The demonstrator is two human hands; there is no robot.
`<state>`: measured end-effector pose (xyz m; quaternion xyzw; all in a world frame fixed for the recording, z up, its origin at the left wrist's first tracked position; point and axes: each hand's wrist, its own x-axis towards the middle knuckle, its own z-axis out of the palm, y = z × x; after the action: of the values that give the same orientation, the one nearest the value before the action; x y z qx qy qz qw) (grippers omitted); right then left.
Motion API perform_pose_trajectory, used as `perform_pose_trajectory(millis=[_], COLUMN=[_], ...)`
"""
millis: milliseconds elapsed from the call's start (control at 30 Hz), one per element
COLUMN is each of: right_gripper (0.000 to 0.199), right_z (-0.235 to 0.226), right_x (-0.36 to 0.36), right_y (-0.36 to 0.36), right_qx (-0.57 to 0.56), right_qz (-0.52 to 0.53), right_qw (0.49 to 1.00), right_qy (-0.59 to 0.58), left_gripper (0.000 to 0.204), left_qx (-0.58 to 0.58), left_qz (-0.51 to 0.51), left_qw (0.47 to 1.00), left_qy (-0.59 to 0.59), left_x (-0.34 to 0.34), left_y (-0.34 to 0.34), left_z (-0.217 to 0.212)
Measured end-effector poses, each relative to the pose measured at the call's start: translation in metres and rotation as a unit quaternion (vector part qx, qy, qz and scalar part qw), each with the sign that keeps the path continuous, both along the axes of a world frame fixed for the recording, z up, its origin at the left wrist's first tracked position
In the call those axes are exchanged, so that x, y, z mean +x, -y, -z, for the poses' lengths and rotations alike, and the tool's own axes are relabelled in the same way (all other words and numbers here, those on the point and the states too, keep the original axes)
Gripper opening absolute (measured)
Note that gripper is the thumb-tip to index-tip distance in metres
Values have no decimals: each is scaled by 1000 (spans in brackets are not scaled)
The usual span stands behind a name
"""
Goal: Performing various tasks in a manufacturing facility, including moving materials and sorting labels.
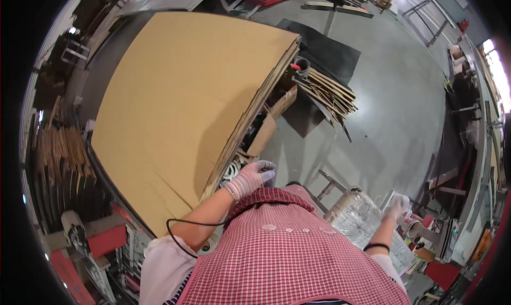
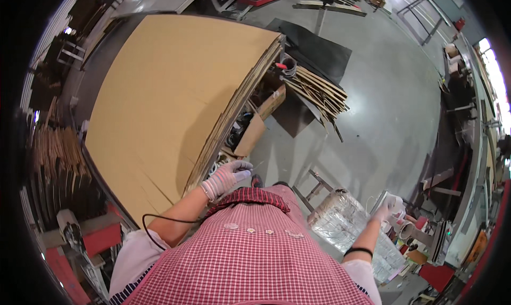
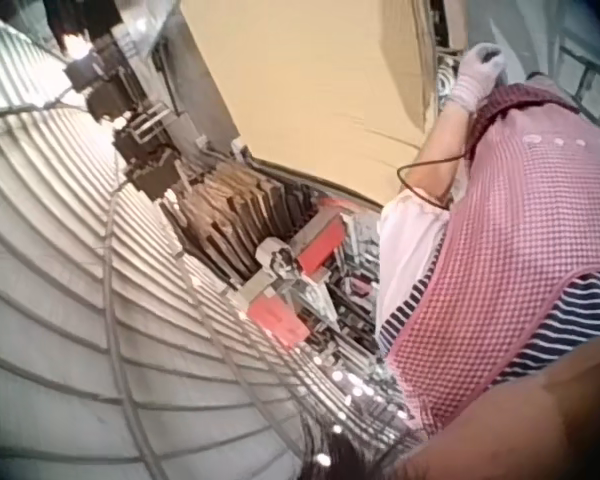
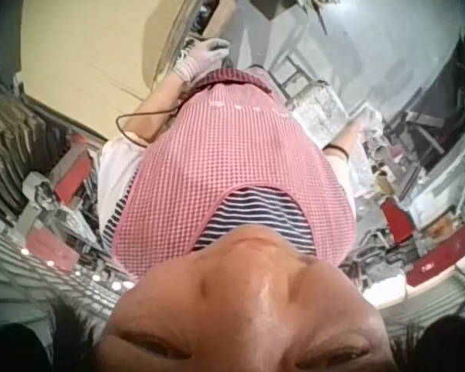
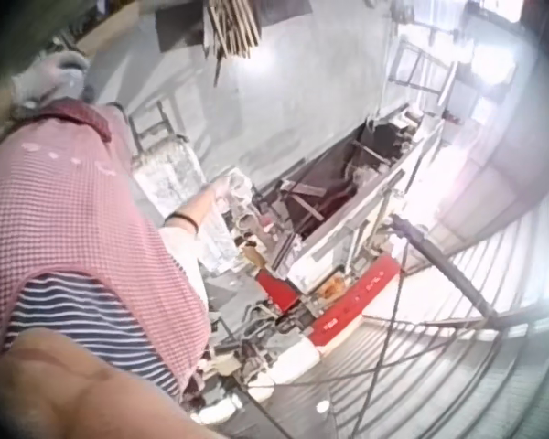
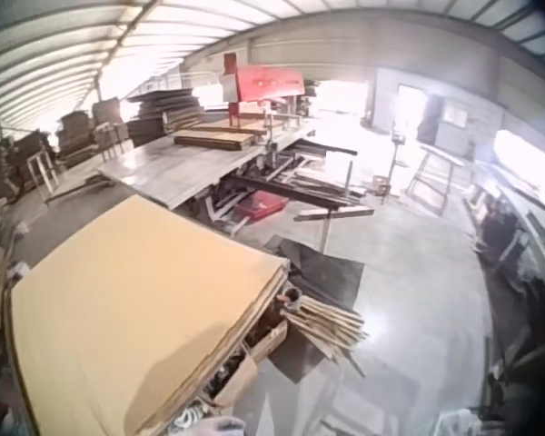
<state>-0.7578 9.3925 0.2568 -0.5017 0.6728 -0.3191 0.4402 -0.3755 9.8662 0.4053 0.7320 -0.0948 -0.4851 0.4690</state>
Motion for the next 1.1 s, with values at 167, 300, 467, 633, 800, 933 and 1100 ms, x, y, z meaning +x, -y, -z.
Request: perform_pose_trajectory(millis=[167,300,467,633,800,933,1100], right_gripper=[41,38,38,33,22,7,22], right_z=[5,54,131,179,238,169,-48], right_x=[297,484,665,753,789,757,673], right_y=[-7,-29,-61,-95,-47,-4,42], right_qx=[241,392,552,663,687,648,422], right_qz=[-272,-342,-248,-149,-105,-286,-624], right_qw=[922,835,769,720,695,692,647], right_qy=[130,182,206,140,184,138,-119], left_gripper=[37,39,39,40,28,23,40], left_qx=[-59,-123,-84,-72,-43,-98,161], left_qz=[-10,-37,-141,-116,-137,-291,-135], left_qw=[998,986,979,990,989,931,815], left_qy=[-29,-105,-124,-28,38,197,540], left_x=[49,83,149,173,271,337,449], left_y=[32,61,111,170,223,205,174], left_z=[-14,6,22,21,-47,-45,-2])
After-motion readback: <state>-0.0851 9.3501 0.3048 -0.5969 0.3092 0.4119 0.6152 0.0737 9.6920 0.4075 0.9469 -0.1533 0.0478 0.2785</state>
